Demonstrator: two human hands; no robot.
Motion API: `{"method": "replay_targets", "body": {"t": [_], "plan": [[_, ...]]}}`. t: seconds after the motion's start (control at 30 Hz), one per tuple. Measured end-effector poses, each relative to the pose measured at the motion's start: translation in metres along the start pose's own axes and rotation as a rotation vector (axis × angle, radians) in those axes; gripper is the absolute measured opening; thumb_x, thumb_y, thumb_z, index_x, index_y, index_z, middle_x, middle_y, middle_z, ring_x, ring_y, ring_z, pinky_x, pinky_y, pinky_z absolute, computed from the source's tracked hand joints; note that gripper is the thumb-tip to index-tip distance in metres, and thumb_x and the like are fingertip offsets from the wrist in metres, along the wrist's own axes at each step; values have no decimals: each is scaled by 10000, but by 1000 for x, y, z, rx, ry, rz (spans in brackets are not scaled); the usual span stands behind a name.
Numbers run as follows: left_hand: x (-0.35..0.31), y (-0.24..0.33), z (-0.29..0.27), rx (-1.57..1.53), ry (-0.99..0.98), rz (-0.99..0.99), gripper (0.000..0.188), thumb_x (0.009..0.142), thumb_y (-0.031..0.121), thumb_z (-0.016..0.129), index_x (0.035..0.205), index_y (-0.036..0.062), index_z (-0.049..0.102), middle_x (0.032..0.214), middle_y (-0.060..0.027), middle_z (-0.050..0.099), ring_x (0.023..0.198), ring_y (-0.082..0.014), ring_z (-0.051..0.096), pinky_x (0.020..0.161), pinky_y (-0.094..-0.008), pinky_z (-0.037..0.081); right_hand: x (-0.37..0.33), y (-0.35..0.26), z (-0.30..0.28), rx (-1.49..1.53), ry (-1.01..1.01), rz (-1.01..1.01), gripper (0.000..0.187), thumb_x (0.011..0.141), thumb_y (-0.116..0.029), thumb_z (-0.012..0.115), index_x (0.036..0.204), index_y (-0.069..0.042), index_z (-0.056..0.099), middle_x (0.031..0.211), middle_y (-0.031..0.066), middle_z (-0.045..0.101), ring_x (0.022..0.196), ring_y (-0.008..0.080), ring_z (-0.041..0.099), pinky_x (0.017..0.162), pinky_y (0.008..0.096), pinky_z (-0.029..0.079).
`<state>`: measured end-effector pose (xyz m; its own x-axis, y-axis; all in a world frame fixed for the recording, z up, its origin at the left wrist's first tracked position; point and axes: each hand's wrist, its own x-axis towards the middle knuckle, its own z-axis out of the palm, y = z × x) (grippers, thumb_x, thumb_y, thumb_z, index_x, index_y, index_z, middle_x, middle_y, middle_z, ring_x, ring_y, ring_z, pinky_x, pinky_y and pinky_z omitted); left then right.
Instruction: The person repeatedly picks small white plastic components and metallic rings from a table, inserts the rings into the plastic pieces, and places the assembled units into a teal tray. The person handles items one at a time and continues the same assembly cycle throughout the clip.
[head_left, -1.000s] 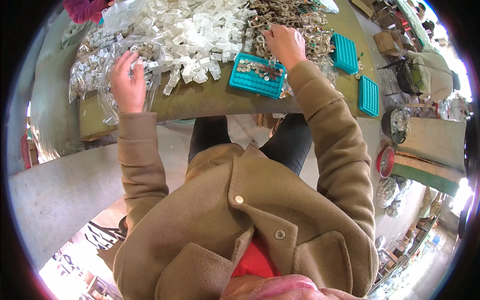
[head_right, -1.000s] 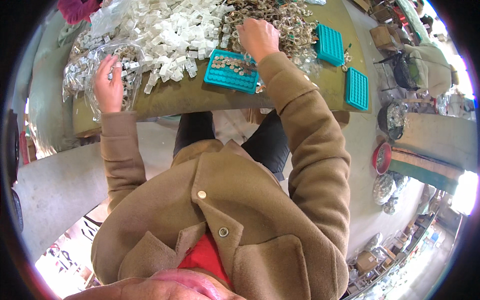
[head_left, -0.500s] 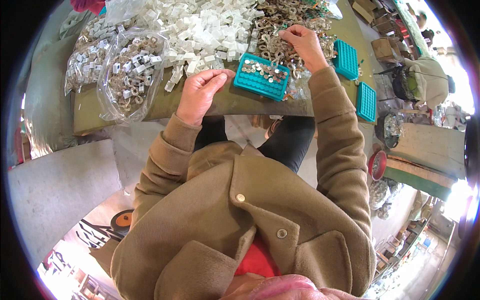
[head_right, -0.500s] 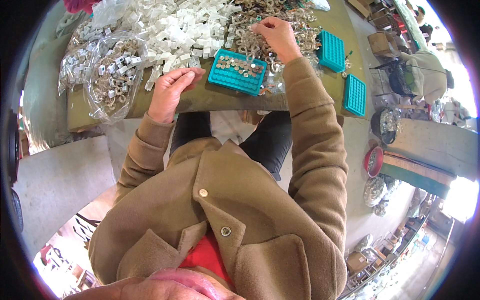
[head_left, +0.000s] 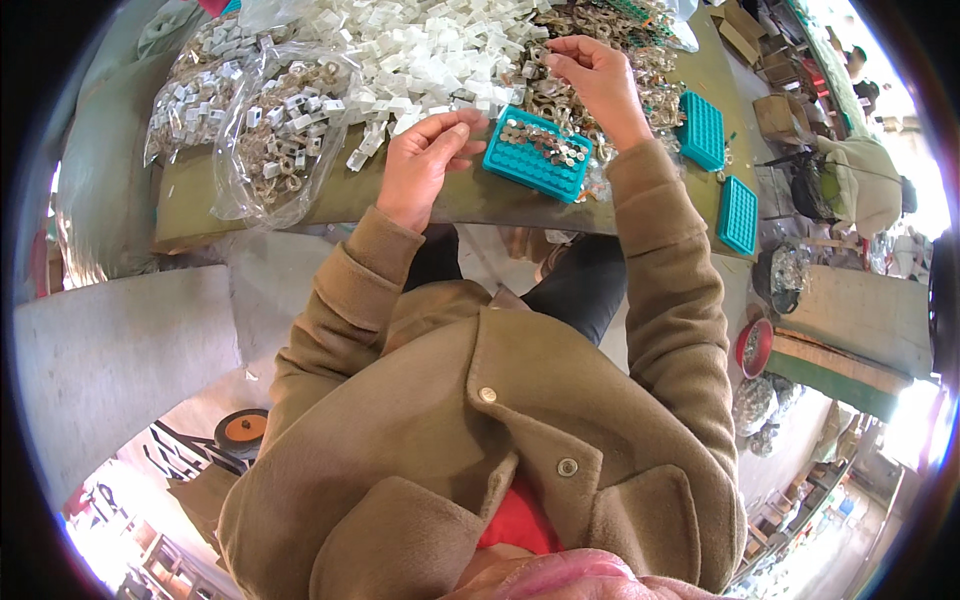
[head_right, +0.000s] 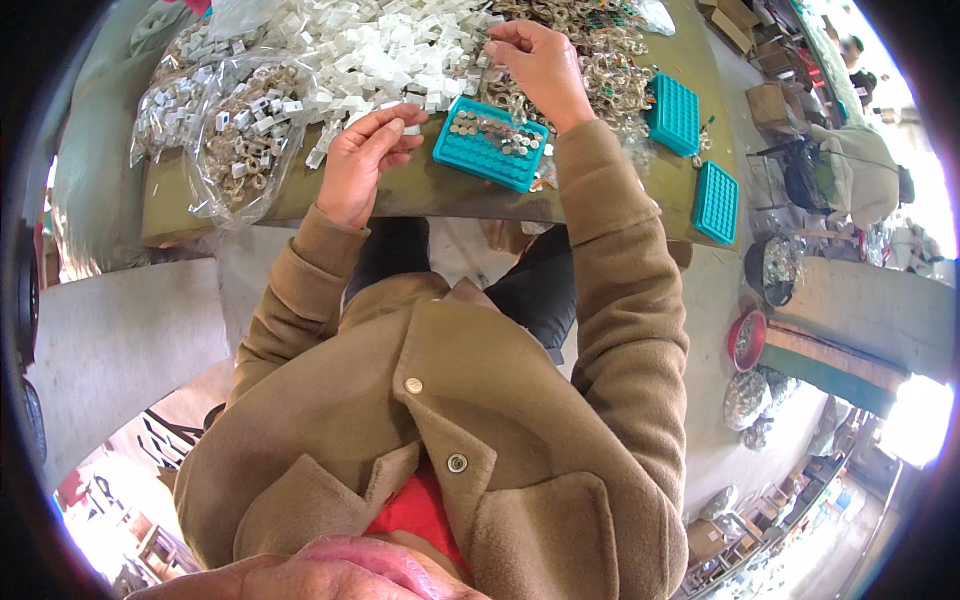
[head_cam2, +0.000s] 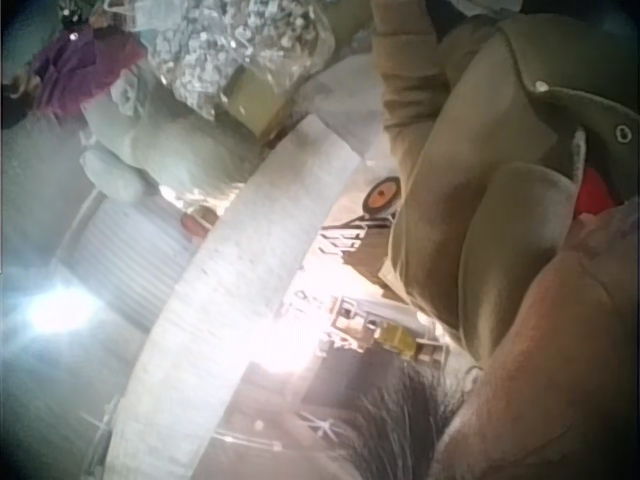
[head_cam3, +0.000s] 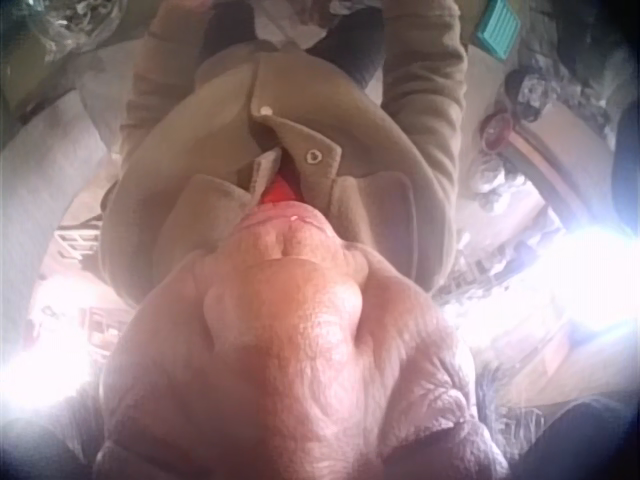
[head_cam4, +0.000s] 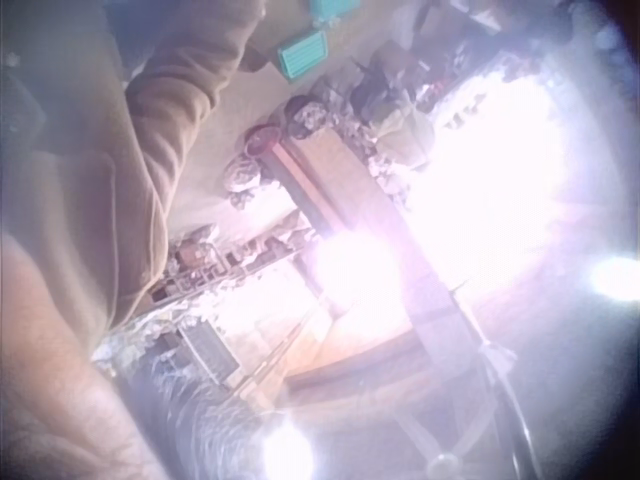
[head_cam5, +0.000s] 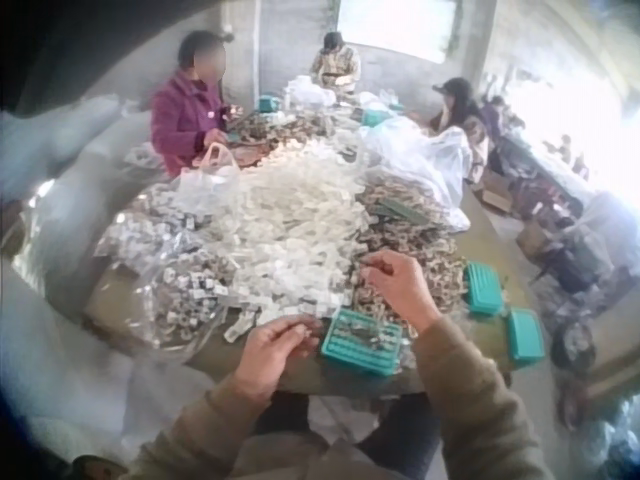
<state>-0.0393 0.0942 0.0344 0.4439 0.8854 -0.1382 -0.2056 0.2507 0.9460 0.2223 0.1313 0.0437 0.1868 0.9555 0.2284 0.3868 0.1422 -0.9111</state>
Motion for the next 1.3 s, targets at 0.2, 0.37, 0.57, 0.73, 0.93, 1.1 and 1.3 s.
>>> {"method": "replay_targets", "body": {"t": [0.2,0.37,0.57,0.73,0.93,1.1,1.3], "plan": [[3,4,4,-81,-25,104,290,993,146,506,1248,74,623,1228,-43,658,933,-86,647,757,-210,482,-18,-12,20,-364,-44,-33,365,841,-168,663,1188,-55,656,799,103,695,703,164,644,682,321,503],[4,-3,0,-117,45,-16,285,988,146,513,1240,76,626,1219,-40,663,929,-83,647,754,-211,485,-18,-14,34,-148,-67,6,330,885,-131,635,1200,-35,651,827,79,711,733,116,634,685,286,505],[3,1,-2,-135,62,67,301,986,134,514,1265,71,607,1239,-46,650,917,-88,655,730,-204,494,-27,-27,46,273,-120,128,257,943,-82,572,1162,23,658,924,72,715,781,105,628,716,245,522],[7,1,2,-75,51,189,478,950,113,579,1407,42,457,1350,-107,565,848,-137,686,649,-224,521,-35,-38,61,276,-177,147,218,923,-102,615,1088,31,669,942,66,712,803,85,609,728,241,508],[17,-14,-10,126,169,43,490,881,122,648,1335,6,505,1131,-156,653,703,-142,672,523,-237,477,-42,-42,73,432,-191,172,260,940,-154,621,1144,5,649,982,54,712,781,74,596,726,236,509],[16,-18,-16,58,198,30,421,910,145,657,1295,32,529,918,-57,697,646,-66,594,496,-175,389,-51,-41,88,367,-32,175,228,903,-128,641,1064,31,669,901,55,711,760,78,605,671,229,485],[16,-15,-15,-105,276,32,554,909,133,642,1393,43,387,878,-55,675,654,-70,592,515,-177,392,-55,-44,98,211,-3,61,161,856,-109,690,983,-13,716,813,27,699,713,66,595,655,235,482]]}}
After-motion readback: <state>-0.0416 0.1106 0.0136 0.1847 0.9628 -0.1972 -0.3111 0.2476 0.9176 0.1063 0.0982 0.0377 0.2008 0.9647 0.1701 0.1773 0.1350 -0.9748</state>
